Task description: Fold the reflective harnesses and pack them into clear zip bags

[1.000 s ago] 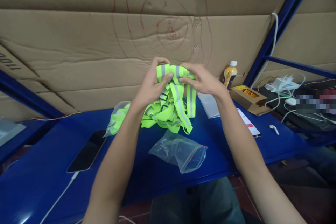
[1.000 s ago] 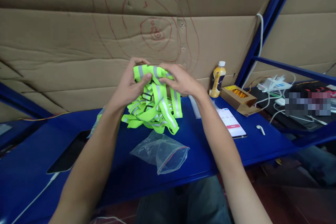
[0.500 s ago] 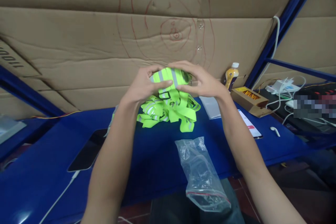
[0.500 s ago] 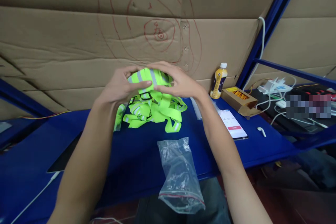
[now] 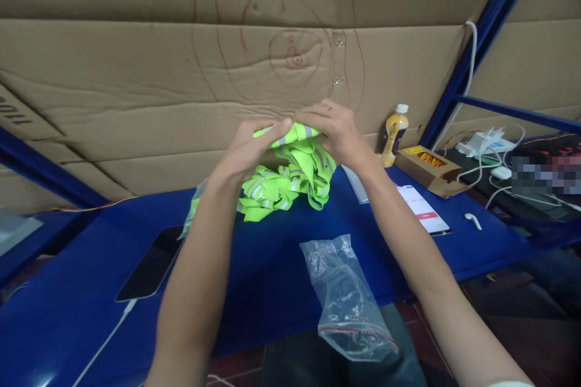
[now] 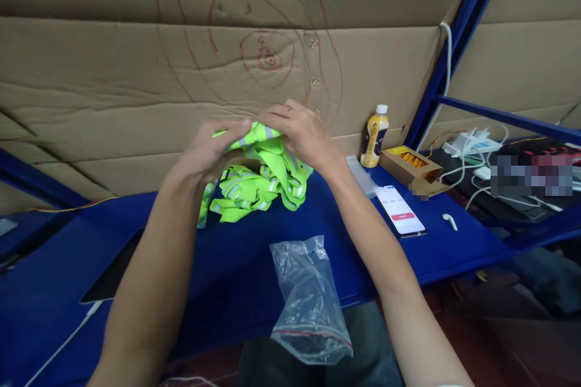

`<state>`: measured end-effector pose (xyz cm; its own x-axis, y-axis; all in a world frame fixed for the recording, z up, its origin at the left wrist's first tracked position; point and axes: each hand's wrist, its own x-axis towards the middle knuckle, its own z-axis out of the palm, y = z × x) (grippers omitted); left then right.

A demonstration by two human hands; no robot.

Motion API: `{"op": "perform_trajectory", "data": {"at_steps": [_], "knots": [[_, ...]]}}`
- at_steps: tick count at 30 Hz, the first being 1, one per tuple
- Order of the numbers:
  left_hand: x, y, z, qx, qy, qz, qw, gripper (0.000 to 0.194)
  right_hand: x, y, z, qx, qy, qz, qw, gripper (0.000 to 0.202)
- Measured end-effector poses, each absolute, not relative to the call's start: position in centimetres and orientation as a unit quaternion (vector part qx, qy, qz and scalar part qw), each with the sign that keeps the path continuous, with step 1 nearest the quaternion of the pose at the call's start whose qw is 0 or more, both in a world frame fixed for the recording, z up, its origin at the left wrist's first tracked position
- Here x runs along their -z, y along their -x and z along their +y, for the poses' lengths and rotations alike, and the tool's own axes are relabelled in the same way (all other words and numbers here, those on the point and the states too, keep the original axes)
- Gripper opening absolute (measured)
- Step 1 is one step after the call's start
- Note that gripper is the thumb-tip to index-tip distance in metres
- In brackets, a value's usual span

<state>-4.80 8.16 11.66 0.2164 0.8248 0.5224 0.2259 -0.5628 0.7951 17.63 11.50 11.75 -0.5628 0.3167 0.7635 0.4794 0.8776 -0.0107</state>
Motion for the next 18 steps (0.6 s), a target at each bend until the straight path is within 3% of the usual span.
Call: {"op": "perform_trajectory", "data": {"at_steps": [3,9,14,18], "knots": [[-11.3,5.4,8.7,-0.511,-0.677,0.375,0.374,0.043,-11.6,-17.0,11.3,0.084,0.218,-0.889,0.395,0.039],[-11.2,6.1,9.1,-0.542,-0.734,0.344,0.223,0.046,-12.1,-18.4,11.0,-0.003,0.201,-0.909,0.364,0.066],[-11.8,4.9,8.2,-0.502,-0.791,0.322,0.141,0.042,-12.0,-19.5,11.7,-0.069,0.23,-0.916,0.321,0.047],[-11.1,4.2,8.4,-0.522,-0.746,0.327,0.25,0.055,-12.2,-19.5,11.2,-0.034,0.232,-0.891,0.388,0.021]]}}
